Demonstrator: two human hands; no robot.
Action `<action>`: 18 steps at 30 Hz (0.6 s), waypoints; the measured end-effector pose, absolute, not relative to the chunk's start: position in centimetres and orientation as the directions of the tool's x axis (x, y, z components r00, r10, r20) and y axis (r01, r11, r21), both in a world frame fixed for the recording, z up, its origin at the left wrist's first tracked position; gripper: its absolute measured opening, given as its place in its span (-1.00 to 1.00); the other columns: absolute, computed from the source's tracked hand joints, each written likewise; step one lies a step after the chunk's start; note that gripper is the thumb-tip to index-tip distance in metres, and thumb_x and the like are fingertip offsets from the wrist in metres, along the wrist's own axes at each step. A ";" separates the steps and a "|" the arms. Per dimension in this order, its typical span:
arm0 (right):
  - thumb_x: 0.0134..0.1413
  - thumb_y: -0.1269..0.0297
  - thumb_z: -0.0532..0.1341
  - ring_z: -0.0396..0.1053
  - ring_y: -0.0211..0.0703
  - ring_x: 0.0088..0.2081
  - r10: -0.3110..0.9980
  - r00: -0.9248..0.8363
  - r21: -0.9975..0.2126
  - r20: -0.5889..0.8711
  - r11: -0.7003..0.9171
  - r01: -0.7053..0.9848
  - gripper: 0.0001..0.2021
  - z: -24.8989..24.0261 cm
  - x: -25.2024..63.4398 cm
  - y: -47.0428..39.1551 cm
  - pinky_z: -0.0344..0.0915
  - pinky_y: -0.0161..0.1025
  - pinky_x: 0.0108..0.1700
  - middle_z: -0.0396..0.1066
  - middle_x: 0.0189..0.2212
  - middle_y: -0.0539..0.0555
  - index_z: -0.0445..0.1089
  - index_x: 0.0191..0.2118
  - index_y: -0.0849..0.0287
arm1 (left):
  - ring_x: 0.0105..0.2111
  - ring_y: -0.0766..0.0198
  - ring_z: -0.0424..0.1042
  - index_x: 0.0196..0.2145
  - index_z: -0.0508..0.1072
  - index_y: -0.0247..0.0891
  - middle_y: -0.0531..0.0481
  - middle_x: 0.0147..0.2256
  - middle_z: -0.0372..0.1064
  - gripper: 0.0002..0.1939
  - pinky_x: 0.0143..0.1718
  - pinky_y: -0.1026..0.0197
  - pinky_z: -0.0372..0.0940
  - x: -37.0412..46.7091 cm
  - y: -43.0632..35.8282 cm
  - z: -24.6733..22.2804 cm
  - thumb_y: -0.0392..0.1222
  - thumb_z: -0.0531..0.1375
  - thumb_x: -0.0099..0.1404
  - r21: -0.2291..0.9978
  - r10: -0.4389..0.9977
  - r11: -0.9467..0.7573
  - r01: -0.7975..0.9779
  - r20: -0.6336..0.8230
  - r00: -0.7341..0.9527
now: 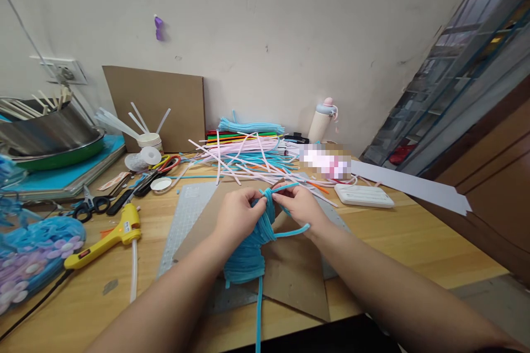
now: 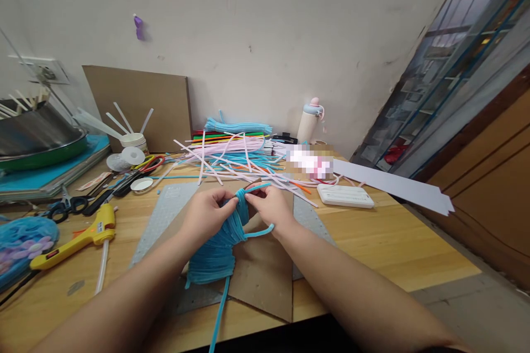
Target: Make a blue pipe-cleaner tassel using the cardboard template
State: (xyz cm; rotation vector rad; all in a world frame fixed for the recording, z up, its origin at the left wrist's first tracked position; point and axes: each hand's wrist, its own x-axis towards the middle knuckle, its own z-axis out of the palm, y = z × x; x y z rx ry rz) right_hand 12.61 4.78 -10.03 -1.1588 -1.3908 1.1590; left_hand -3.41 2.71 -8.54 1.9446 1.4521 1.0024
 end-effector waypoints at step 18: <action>0.17 0.47 -0.03 0.26 -0.15 -0.24 0.355 -0.904 0.011 0.238 0.930 0.368 -0.76 -6.2 16.1 4.4 0.12 -0.18 -0.16 0.37 -0.30 0.13 0.36 -0.33 0.16 | -0.58 0.39 0.16 -0.57 0.41 -0.30 0.11 -0.61 0.24 -0.80 -0.56 0.35 0.04 -5.0 3.5 -7.7 -0.13 0.12 0.05 0.810 0.889 -0.289 0.511 0.029 0.456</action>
